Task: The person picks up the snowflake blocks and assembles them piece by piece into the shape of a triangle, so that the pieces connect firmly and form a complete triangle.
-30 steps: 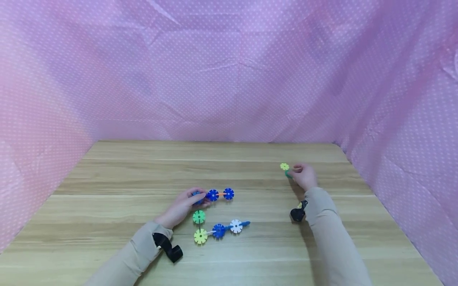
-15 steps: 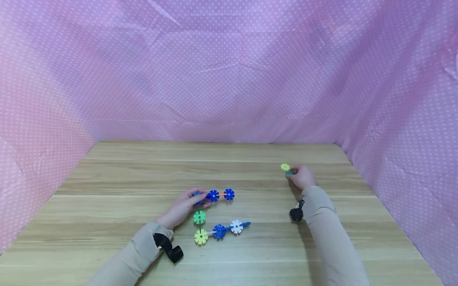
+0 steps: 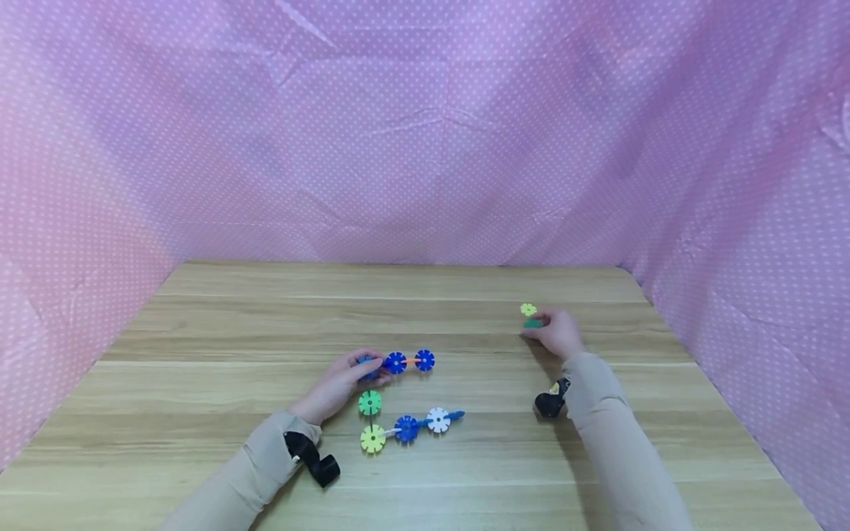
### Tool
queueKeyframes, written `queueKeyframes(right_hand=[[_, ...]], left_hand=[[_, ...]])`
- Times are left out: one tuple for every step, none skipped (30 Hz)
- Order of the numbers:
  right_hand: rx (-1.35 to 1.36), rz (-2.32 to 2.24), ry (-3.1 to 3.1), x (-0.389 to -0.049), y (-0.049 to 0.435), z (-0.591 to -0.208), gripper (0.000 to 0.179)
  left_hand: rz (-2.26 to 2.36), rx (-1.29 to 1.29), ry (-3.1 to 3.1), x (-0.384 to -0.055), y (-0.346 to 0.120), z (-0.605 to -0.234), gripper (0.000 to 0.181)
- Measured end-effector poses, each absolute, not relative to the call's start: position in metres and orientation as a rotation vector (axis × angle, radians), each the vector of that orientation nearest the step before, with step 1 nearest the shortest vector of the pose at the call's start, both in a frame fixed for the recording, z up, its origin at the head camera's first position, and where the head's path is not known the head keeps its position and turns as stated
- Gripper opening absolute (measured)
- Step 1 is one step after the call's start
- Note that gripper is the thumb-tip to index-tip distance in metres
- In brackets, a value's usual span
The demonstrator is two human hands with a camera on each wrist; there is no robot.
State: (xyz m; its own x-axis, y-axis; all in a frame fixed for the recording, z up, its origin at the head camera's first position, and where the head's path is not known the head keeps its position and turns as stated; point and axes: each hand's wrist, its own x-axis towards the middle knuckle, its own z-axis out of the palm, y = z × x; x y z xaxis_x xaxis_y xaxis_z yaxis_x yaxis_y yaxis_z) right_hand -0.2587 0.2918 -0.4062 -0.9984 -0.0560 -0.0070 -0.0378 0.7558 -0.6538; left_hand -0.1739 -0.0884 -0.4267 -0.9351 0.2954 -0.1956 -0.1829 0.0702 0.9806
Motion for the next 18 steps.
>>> queueKeyframes(right_hand=[[-0.079,-1.128,2.892,-0.258,0.289,-0.406,0.034],[-0.078,-1.165,2.865,-0.257,0.287,-0.406,0.035],[-0.073,-1.196,2.84,-0.256,0.284,-0.407,0.035],[-0.076,-1.236,2.812,-0.255,0.28,-0.407,0.035],[-0.079,-1.279,2.785,-0.253,0.275,-0.407,0.035],[-0.081,-1.33,2.749,-0.252,0.271,-0.408,0.034],[-0.069,-1.386,2.706,-0.249,0.266,-0.409,0.032],[-0.072,-1.416,2.683,-0.247,0.262,-0.41,0.031],[-0.077,-1.463,2.644,-0.244,0.257,-0.411,0.029],[-0.084,-1.517,2.591,-0.241,0.252,-0.412,0.027],[-0.077,-1.564,2.542,-0.238,0.248,-0.414,0.024],[-0.077,-1.609,2.495,-0.235,0.244,-0.415,0.021],[-0.061,-1.653,2.449,-0.231,0.239,-0.417,0.017],[-0.059,-1.682,2.414,-0.229,0.235,-0.418,0.014],[-0.053,-1.721,2.373,-0.226,0.231,-0.419,0.012],[-0.046,-1.734,2.355,-0.223,0.227,-0.419,0.009],[-0.045,-1.74,2.352,-0.221,0.223,-0.42,0.008],[-0.055,-1.736,2.352,-0.22,0.22,-0.42,0.008]], left_hand=[[1.932,0.112,2.007,-0.174,-0.088,-0.427,0.035],[1.936,0.113,2.004,-0.174,-0.088,-0.427,0.035],[1.945,0.11,1.995,-0.175,-0.087,-0.427,0.035],[1.95,0.116,1.995,-0.175,-0.087,-0.427,0.035],[1.957,0.117,1.99,-0.175,-0.087,-0.427,0.034],[1.963,0.121,1.987,-0.175,-0.087,-0.427,0.034],[1.961,0.121,1.991,-0.175,-0.087,-0.427,0.033],[1.962,0.121,1.99,-0.175,-0.087,-0.427,0.032],[1.961,0.117,1.986,-0.175,-0.087,-0.427,0.031],[1.957,0.115,1.986,-0.175,-0.087,-0.428,0.03],[1.954,0.109,1.984,-0.175,-0.087,-0.428,0.029],[1.952,0.108,1.982,-0.175,-0.088,-0.428,0.029],[1.95,0.106,1.982,-0.174,-0.088,-0.429,0.029],[1.954,0.112,1.979,-0.174,-0.088,-0.429,0.029],[1.953,0.115,1.979,-0.174,-0.088,-0.429,0.03],[1.955,0.122,1.979,-0.175,-0.089,-0.429,0.03],[1.957,0.128,1.979,-0.175,-0.089,-0.429,0.031],[1.96,0.134,1.979,-0.175,-0.089,-0.429,0.031]])
